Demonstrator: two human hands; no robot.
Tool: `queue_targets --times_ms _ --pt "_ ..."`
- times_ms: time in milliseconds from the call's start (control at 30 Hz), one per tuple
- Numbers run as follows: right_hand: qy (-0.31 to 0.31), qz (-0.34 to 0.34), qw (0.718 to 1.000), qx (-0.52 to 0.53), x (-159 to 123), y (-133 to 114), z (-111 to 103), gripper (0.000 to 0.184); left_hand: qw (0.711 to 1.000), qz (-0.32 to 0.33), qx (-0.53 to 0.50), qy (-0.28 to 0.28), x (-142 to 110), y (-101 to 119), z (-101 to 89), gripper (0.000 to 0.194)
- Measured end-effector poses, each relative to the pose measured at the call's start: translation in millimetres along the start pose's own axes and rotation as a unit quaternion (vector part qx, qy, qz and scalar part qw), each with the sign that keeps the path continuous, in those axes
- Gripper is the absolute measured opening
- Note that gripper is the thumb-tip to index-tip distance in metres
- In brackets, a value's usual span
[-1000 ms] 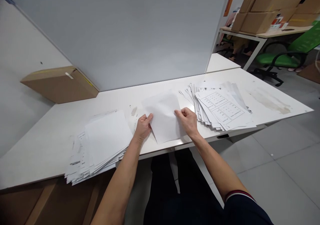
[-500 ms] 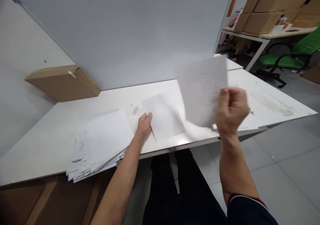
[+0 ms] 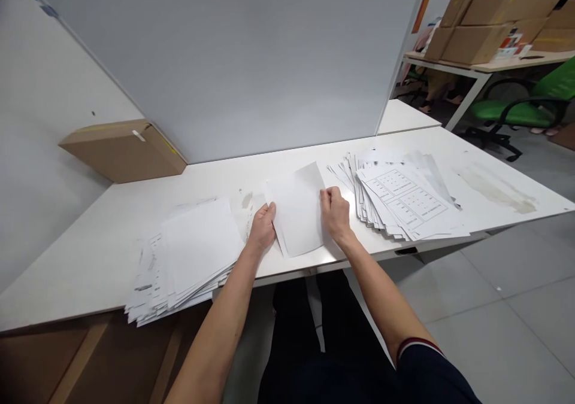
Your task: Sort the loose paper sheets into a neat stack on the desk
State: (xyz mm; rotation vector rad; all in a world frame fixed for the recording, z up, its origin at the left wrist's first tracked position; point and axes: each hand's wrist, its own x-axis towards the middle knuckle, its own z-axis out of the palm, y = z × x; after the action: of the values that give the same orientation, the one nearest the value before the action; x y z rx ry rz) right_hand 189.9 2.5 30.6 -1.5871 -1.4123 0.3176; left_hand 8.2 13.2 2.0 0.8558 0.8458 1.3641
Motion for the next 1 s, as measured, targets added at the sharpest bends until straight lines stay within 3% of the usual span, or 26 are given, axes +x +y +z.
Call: queue_targets --times_ms 233,300,367,433,567,733,900,1000 --pt "-0.031 0.027 0.999 0.031 0 7 -3 0.048 1.0 0.012 -0.007 0.001 -1 2 0.5 0.036" --pt "-0.108 0.078 0.984 0.118 2 13 -8 0.052 1.0 0.011 -0.009 -0.006 -2 3 1.4 0.038" --pt "-0.225 0.128 0.94 0.223 1 17 -12 0.044 1.0 0.012 -0.005 -0.017 -2 4 1.9 0.04" --pt "-0.277 0.145 0.909 0.275 -1 17 -13 0.034 0.999 0.021 0.006 -0.029 -3 4 1.9 0.04" --pt "-0.201 0.103 0.928 0.296 -3 8 -13 0.03 0.995 0.082 0.057 -0.026 -5 11 4.8 0.034" --pt "-0.143 0.054 0.914 0.375 -2 -5 -14 0.031 0.972 0.171 0.162 -0.001 -16 31 17.1 0.025" --pt "-0.181 0.053 0.894 0.407 -11 3 -6 0.036 0.961 0.198 0.193 0.005 -24 23 17.4 0.026" --pt "-0.197 0.051 0.899 0.388 -11 7 -5 0.037 0.955 0.197 0.219 0.032 -23 14 14.2 0.026"
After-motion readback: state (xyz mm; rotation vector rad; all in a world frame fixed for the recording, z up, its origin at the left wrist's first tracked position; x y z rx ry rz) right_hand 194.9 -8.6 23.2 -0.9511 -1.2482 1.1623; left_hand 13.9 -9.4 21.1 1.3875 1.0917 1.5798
